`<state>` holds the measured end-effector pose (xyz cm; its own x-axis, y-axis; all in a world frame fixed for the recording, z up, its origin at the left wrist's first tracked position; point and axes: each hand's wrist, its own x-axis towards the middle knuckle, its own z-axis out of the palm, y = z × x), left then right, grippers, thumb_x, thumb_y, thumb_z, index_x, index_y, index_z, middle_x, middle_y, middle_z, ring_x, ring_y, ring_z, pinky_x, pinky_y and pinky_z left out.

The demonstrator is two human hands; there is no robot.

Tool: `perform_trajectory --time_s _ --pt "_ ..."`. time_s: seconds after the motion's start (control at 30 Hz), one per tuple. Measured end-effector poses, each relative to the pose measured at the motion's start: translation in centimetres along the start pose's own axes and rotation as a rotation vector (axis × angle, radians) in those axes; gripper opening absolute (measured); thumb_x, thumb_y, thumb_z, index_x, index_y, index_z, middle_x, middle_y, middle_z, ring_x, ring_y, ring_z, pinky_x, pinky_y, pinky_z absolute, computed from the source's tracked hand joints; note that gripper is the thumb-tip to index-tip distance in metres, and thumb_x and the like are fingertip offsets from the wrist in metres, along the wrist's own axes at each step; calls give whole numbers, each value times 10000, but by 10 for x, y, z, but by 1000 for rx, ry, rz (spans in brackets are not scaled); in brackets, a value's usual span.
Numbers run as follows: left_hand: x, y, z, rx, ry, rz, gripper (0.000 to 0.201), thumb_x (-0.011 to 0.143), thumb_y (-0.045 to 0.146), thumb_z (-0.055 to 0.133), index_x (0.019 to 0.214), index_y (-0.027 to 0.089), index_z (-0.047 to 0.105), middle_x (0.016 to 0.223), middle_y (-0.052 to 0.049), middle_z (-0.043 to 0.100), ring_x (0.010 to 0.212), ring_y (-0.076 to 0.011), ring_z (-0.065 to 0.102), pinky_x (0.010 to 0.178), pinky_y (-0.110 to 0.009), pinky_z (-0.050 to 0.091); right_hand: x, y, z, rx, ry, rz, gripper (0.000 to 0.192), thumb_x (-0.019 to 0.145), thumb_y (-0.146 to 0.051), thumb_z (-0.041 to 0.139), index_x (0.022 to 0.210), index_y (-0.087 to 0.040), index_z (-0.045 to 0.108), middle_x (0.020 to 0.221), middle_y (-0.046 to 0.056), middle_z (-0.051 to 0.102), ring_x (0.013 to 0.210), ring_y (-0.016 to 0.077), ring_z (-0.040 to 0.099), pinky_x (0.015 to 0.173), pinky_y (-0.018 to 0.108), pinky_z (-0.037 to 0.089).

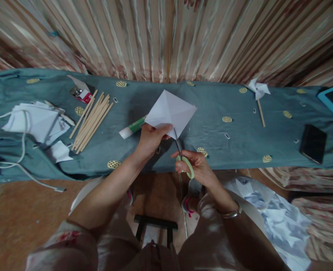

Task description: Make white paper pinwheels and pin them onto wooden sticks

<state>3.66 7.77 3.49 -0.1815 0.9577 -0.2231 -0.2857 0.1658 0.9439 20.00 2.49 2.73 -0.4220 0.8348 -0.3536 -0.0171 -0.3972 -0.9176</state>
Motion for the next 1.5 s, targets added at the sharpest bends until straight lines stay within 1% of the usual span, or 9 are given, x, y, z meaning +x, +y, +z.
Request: perform_trajectory --time_s 0.37,0.53,0.7,0.93,1.03,1.17,1.37,1.5 --pt "-1 0 1 -64 0 7 179 571 270 772 669 154 678 653 0 674 524 -93 564 473 -199 455 1 4 0 0 -1 -22 394 627 -472 831 863 -192 684 559 -60 587 484 69 524 478 194 457" --pt "0 1 0 -77 -6 -4 166 564 252 771 674 160 688 671 -1 684 559 -104 592 489 -198 475 1 3 1 25 13 9 383 611 -441 846 855 -193 687 548 -65 588 476 63 522 478 185 463" --pt "0 2 -1 -41 -20 4 124 566 234 752 628 164 671 637 10 660 554 -101 579 494 -197 473 1 2 2 37 18 16 400 591 -446 855 850 -192 686 541 -68 594 466 57 526 476 180 471" --pt "0 2 -1 10 -24 25 106 586 217 732 610 155 650 605 18 628 536 -90 552 486 -196 458 1 2 1 10 12 0 390 620 -455 838 858 -190 678 546 -65 594 464 61 525 465 189 465" --pt "-1 3 -1 28 -48 34 100 594 196 727 632 144 651 610 18 627 529 -85 543 489 -197 461 1 3 0 3 10 -11 396 634 -472 826 870 -190 680 557 -59 599 482 66 533 477 194 469" --pt "-2 3 -1 40 -83 46 106 609 187 728 615 130 639 582 14 614 521 -82 535 496 -198 468 1 2 0 20 26 -7 408 614 -481 836 854 -191 681 550 -60 591 483 67 530 478 193 472" --pt "-2 4 0 22 -66 34 122 592 189 739 674 132 670 632 -3 662 543 -94 565 487 -196 479 1 1 0 29 28 2 409 597 -473 848 846 -191 687 537 -62 597 466 62 524 470 189 461" --pt "-3 6 0 38 -62 31 126 583 202 745 654 136 664 631 -11 666 542 -99 562 493 -199 484 2 2 0 43 41 18 420 580 -474 857 839 -190 688 532 -60 597 458 66 522 464 194 454"
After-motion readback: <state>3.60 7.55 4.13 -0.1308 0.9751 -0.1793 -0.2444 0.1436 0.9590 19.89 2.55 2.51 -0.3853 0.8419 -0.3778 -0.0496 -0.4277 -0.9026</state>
